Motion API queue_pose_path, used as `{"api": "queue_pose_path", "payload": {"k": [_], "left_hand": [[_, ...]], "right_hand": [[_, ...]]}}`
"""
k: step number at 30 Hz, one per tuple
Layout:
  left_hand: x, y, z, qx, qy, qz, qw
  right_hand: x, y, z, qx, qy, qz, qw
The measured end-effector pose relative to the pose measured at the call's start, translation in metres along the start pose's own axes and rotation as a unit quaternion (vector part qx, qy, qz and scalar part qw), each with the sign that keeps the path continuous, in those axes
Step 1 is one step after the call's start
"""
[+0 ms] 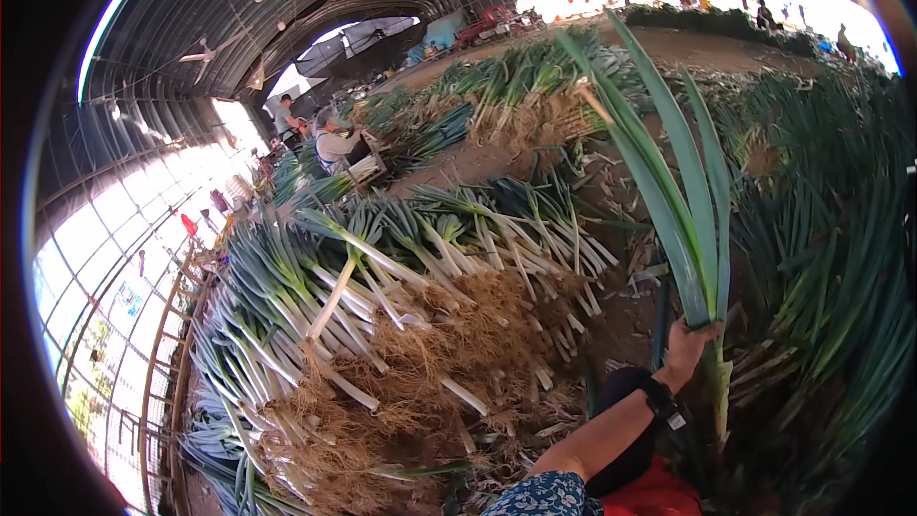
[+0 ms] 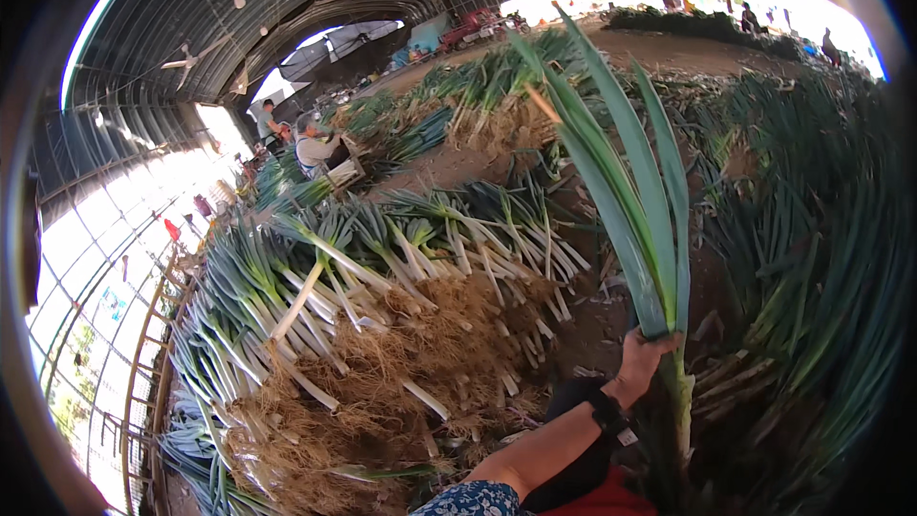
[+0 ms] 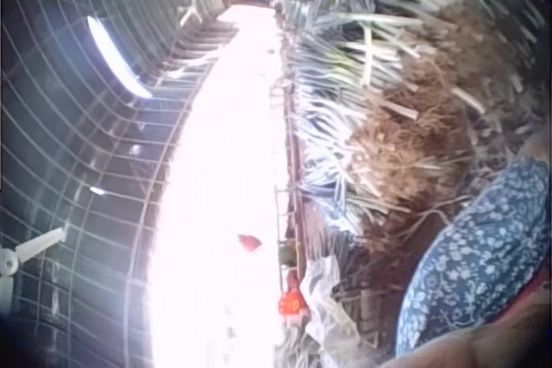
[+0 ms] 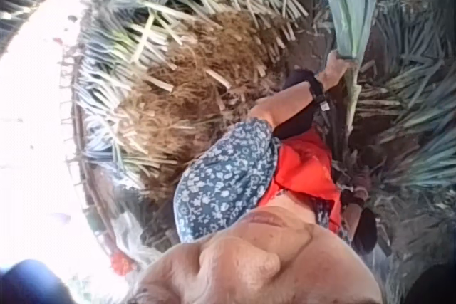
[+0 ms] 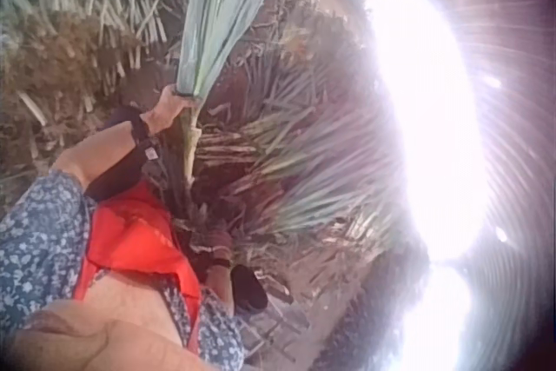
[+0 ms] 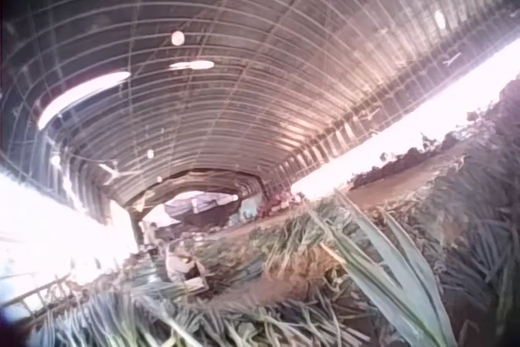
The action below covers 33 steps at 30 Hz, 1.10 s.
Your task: The person peels the outer layers from leeks by hand, one at a time, and pulls off the roots. They strip away damaged green leaves and soil before placing the cleaned leeks into a separate pile.
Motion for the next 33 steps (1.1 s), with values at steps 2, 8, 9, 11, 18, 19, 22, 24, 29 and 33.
{"api": "queue_pose_path", "payload": {"k": [2,8,9,11,18,19,22,24,29,33], "left_hand": [[0.002,-0.007,-0.024,0.008,-0.021,0.001,1.0],[-0.029,-0.036,-0.002,0.082,-0.05,0.045,0.994],[-0.032,-0.041,0.0,0.089,-0.037,0.07,0.993],[-0.033,-0.058,-0.003,0.087,-0.044,0.107,0.99],[-0.06,-0.085,-0.007,0.116,0.042,0.13,0.984],[-0.059,-0.091,-0.013,0.138,0.01,0.15,0.979],[-0.056,-0.096,-0.008,0.158,-0.025,0.165,0.973],[-0.05,-0.099,-0.002,0.157,-0.028,0.16,0.974],[-0.059,-0.101,0.0,0.187,-0.021,0.174,0.967],[-0.074,-0.1,-0.006,0.196,-0.04,0.187,0.962]], "right_hand": [[0.002,0.018,0.022,0.044,0.028,-0.003,0.999],[-0.025,-0.001,0.044,0.071,0.052,-0.004,0.996],[-0.027,-0.002,0.047,0.078,0.058,-0.003,0.995],[-0.03,-0.007,0.054,0.084,0.063,-0.009,0.994],[-0.028,0.007,0.069,0.127,0.088,-0.04,0.987],[-0.028,0.004,0.071,0.13,0.09,-0.042,0.987],[-0.026,-0.001,0.066,0.11,0.09,-0.025,0.99],[-0.026,-0.005,0.067,0.105,0.094,-0.015,0.99],[-0.027,-0.008,0.066,0.09,0.102,0.002,0.991],[-0.022,-0.008,0.062,0.07,0.118,0.014,0.99]]}}
Point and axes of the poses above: each hand's wrist, its own y-axis towards the middle knuckle, its own x-axis out of the back of the hand, z = x × y, the point moved 5 cm from there along y, towards the middle knuckle, and after that the axes turned 12 degrees about -y, right-handed, at the moved point
